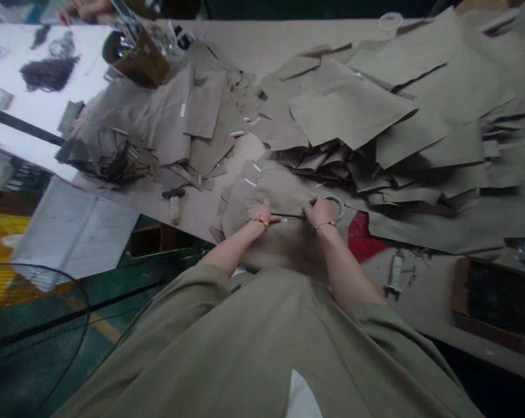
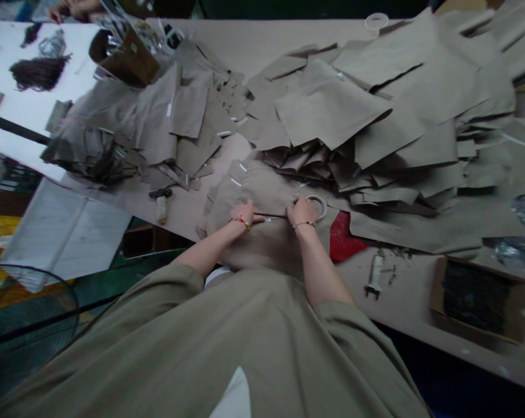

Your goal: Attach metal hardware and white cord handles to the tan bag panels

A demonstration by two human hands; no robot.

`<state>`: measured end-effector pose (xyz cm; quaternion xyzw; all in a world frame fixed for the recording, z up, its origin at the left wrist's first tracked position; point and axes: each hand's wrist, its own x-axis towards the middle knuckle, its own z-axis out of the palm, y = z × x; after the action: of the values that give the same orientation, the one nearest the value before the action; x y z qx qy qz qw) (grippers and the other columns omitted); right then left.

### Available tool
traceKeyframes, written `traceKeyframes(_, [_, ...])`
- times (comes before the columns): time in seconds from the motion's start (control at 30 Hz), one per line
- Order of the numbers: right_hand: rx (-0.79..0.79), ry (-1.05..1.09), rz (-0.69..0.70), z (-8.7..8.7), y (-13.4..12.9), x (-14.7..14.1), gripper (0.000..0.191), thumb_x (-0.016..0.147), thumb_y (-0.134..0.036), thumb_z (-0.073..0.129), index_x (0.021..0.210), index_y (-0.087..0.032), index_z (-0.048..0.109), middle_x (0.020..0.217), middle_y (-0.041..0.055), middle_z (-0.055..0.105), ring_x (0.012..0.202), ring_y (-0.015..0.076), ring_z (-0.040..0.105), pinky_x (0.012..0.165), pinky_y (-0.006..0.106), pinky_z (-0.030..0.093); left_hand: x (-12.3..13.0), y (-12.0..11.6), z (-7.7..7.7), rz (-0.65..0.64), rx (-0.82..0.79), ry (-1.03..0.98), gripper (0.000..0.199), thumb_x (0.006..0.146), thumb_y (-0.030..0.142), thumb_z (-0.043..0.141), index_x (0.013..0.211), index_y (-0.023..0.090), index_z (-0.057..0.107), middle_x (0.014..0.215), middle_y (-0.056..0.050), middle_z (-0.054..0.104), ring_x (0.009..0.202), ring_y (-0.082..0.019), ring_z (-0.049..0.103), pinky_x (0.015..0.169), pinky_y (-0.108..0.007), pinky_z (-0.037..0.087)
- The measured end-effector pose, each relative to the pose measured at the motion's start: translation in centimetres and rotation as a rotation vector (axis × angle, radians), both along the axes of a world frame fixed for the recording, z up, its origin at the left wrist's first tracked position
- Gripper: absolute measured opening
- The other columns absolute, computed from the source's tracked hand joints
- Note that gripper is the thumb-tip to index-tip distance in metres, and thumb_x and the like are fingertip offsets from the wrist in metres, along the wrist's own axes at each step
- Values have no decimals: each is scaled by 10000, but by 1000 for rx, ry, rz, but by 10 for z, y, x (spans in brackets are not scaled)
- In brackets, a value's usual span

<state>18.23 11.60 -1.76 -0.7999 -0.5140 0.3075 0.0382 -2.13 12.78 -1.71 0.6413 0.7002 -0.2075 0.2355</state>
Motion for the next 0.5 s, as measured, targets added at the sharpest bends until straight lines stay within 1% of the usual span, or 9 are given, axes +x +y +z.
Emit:
traceKeyframes(0.07, [14, 4, -32, -1, 1, -1, 451, 852, -397, 667, 1254, -193, 645, 1233, 148, 644, 1103, 283, 612, 939, 377, 468, -19, -7, -4, 19, 95, -72, 681, 787, 740, 674, 1203, 215, 548, 1051, -147, 716, 1043, -320, 692, 865, -378, 515])
traceKeyframes(0.13, [-2, 55, -66, -2, 3, -1, 454, 825, -353, 692, 1251, -206, 638, 1157, 115, 677, 1058, 258, 627, 934, 361, 474, -46, -10, -9, 146, 248, -133, 521, 894, 679, 583, 1164, 234, 557, 1029, -107, 719, 1009, -284, 693, 858, -361, 503])
traceKeyframes(0.17, [-9, 94, -80, -1, 4, -1, 445, 815, -323, 695, 1241, -208, 641, 1109, 95, 690, 1027, 243, 634, 926, 351, 479, -62, -9, -11, 239, 332, -146, 449, 928, 616, 572, 1164, 233, 557, 1060, -98, 716, 1029, -269, 685, 877, -354, 495])
traceKeyframes(0.23, [33, 173, -84, 4, 2, -4, 435, 810, -274, 677, 1238, -208, 641, 1030, 65, 702, 968, 225, 642, 895, 340, 495, -96, -4, -15, 411, 454, -170, 374, 935, 474, 614, 1195, 213, 549, 1183, -107, 691, 1114, -250, 652, 939, -341, 474])
traceKeyframes(0.3, [176, 246, -11, 22, -3, -14, 405, 824, -252, 647, 1226, -201, 652, 1004, 62, 699, 939, 224, 641, 864, 345, 509, -129, 1, -18, 520, 489, -227, 382, 906, 379, 660, 1215, 186, 546, 1282, -124, 653, 1175, -240, 624, 986, -330, 458])
traceKeyframes(0.33, [278, 279, 59, 36, -5, -21, 375, 833, -249, 636, 1203, -198, 667, 1002, 68, 696, 932, 226, 639, 854, 351, 515, -143, 3, -18, 554, 487, -268, 382, 898, 355, 668, 1215, 179, 548, 1292, -124, 647, 1178, -233, 621, 992, -326, 458])
traceKeyframes(0.4, [490, 336, 220, 77, -3, -33, 298, 840, -252, 636, 1124, -193, 702, 986, 72, 687, 906, 221, 636, 835, 354, 524, -164, 5, -18, 600, 503, -347, 350, 901, 337, 658, 1198, 181, 559, 1259, -108, 661, 1153, -217, 631, 987, -321, 468])
traceKeyframes(0.47, [692, 379, 313, 128, 17, -33, 223, 836, -242, 646, 1034, -178, 726, 914, 55, 675, 833, 185, 625, 805, 332, 523, -176, 7, -14, 626, 553, -401, 326, 891, 324, 663, 1169, 183, 568, 1220, -93, 674, 1121, -204, 642, 980, -315, 477])
traceKeyframes(0.5, [791, 394, 307, 155, 36, -25, 210, 833, -236, 646, 1009, -160, 730, 867, 41, 666, 787, 156, 611, 784, 312, 513, -179, 9, -12, 635, 583, -424, 318, 886, 316, 665, 1157, 181, 569, 1211, -91, 676, 1108, -199, 645, 978, -312, 481])
